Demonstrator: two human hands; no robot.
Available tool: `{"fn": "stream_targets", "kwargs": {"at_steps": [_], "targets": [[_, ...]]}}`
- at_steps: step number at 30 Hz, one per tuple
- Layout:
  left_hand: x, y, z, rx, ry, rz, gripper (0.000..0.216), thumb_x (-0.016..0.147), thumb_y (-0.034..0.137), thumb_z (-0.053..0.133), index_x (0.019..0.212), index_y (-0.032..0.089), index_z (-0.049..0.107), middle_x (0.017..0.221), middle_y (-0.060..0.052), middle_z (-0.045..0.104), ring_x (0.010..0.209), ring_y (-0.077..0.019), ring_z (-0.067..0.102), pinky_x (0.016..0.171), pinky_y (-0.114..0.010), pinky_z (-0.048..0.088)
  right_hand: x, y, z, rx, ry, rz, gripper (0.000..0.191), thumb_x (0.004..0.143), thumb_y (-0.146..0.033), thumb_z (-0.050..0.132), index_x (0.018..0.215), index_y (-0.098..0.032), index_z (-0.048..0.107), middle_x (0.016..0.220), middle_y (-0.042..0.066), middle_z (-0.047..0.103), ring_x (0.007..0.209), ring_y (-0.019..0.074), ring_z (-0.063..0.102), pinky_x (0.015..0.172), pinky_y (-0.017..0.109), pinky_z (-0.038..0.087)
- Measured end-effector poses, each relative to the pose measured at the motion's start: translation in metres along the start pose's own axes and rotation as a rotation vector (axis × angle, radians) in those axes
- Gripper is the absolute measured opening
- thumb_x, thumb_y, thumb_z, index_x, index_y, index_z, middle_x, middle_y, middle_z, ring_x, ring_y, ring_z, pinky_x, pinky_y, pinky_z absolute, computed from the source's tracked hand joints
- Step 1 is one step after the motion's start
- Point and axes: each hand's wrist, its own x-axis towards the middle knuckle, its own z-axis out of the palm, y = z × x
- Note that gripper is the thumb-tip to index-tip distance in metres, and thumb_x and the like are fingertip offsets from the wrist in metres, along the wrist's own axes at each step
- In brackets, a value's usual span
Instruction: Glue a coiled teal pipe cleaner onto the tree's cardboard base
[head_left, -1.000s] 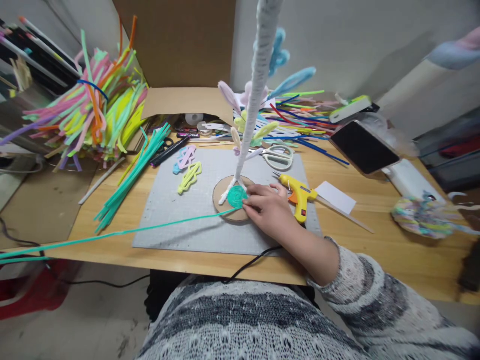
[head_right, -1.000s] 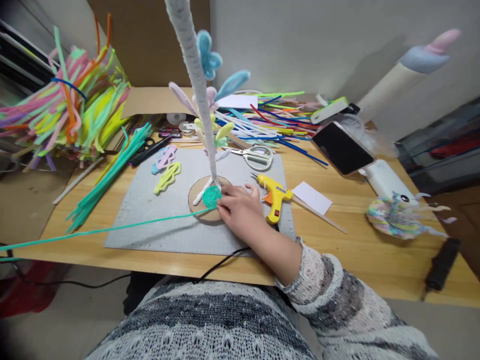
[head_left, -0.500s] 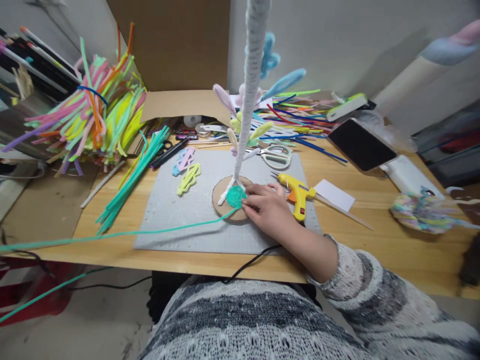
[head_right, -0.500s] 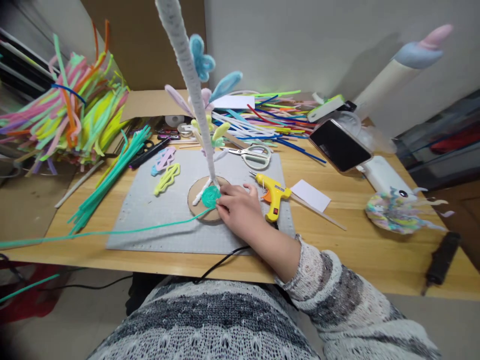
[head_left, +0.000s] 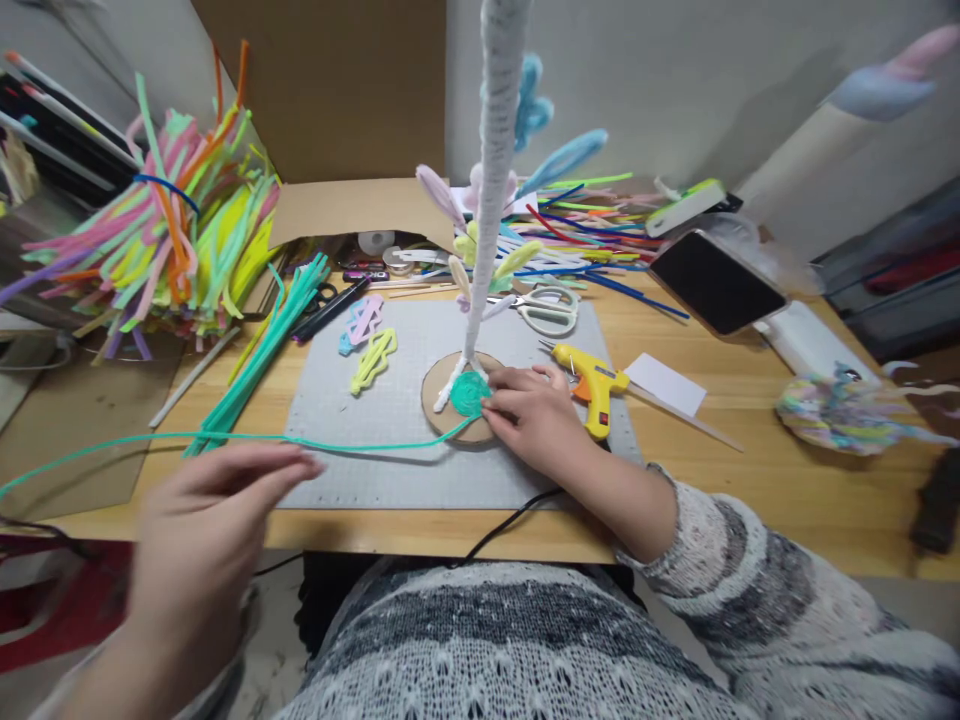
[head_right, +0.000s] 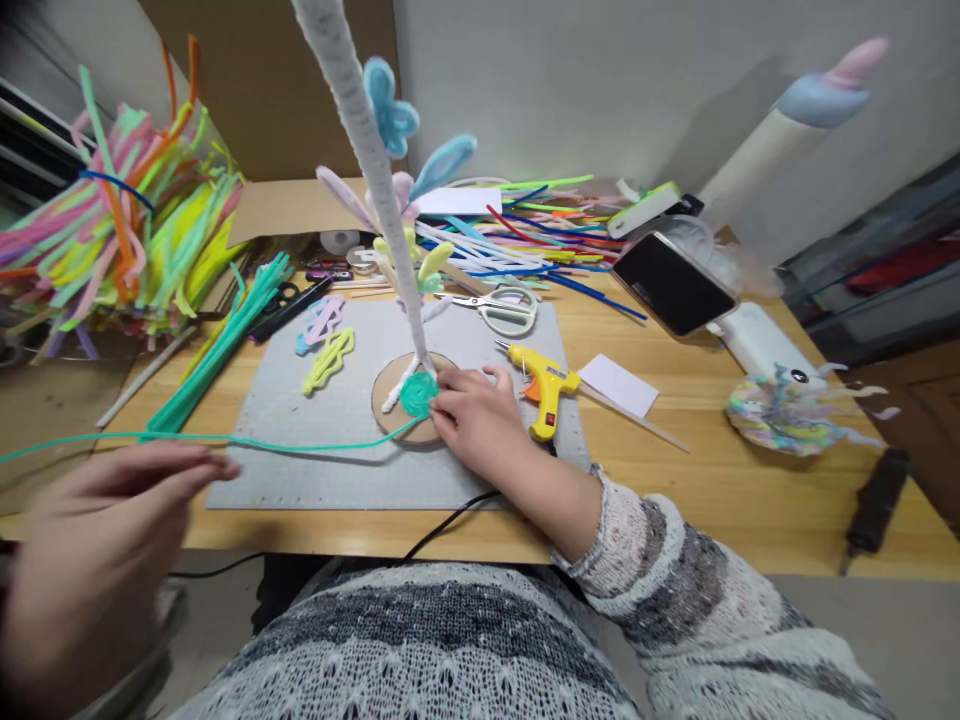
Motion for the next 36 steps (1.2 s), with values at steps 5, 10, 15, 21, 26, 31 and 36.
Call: {"fn": "stream_targets", "kwargs": {"at_steps": [5,10,15,21,26,31,36], "targets": [[0.032,0.026,0.105,-0.464,-0.366,-0.329,0.018,0.064,0.017,0.082,0.077,0.015,0.07,0.068,-0.002,0.073,0.062,-0.0131,0.07,0.063,-0.02,0.059,0.0,-0.003,-0.002,0.006,-0.011,0.008,0.014,0.086,-0.023,0.058,0.079,-0.028,0.069,0.111,-0.001,0.068,0.104,0.0198,0.06,0.101,0.049,0.024],[0.05,0.024,0.134,-0.594,-0.481,-0.436,0.015,0.079,0.007,0.065,0.093,0.012,0.067,0.081,-0.007,0.074,0.07,-0.0122,0.071,0.067,-0.019,0.059,0.002,-0.005,-0.006,-0.002,-0.033,0.012,0.014,0.086,-0.021,0.057,0.079,-0.027,0.068,0.111,-0.001,0.068,0.103,0.0196,0.06,0.101,0.049,0.025],[0.059,0.018,0.139,-0.632,-0.497,-0.414,0.018,0.084,0.008,0.057,0.101,0.01,0.062,0.086,-0.01,0.074,0.074,-0.0128,0.072,0.07,-0.02,0.059,0.002,-0.006,-0.007,-0.016,-0.049,0.021,0.014,0.085,-0.02,0.058,0.078,-0.028,0.068,0.11,-0.002,0.068,0.103,0.0198,0.06,0.102,0.05,0.024],[0.058,0.014,0.135,-0.632,-0.6,-0.384,0.024,0.084,0.009,0.059,0.108,0.01,0.056,0.094,-0.012,0.073,0.083,-0.0154,0.072,0.077,-0.022,0.058,0.002,-0.002,-0.009,0.038,-0.025,0.034,0.011,0.086,-0.024,0.061,0.083,-0.03,0.07,0.108,-0.002,0.069,0.104,0.0199,0.06,0.105,0.052,0.02],[0.054,0.015,0.131,-0.667,-0.685,-0.396,0.034,0.084,0.011,0.06,0.117,0.012,0.051,0.108,-0.014,0.071,0.098,-0.0182,0.069,0.088,-0.026,0.055,0.002,-0.004,-0.016,0.149,0.176,0.097,0.013,0.089,-0.03,0.059,0.093,-0.027,0.071,0.101,0.002,0.071,0.098,0.0208,0.061,0.093,0.044,0.034],[0.05,0.015,0.13,-0.721,-0.775,-0.43,0.045,0.082,0.014,0.063,0.125,0.014,0.049,0.115,-0.014,0.068,0.111,-0.0225,0.064,0.102,-0.036,0.047,0.0,-0.01,-0.02,0.18,0.308,0.042,0.015,0.089,-0.034,0.059,0.094,-0.029,0.072,0.097,0.003,0.069,0.097,0.0222,0.06,0.089,0.042,0.039],[0.051,0.019,0.129,-0.782,-0.861,-0.486,0.052,0.081,0.01,0.058,0.131,0.014,0.045,0.122,-0.014,0.065,0.12,-0.0219,0.058,0.105,-0.033,0.044,-0.002,-0.008,-0.022,0.097,0.324,-0.043,0.014,0.089,-0.028,0.055,0.086,-0.029,0.069,0.091,0.002,0.069,0.095,0.0224,0.059,0.091,0.045,0.035]]}}
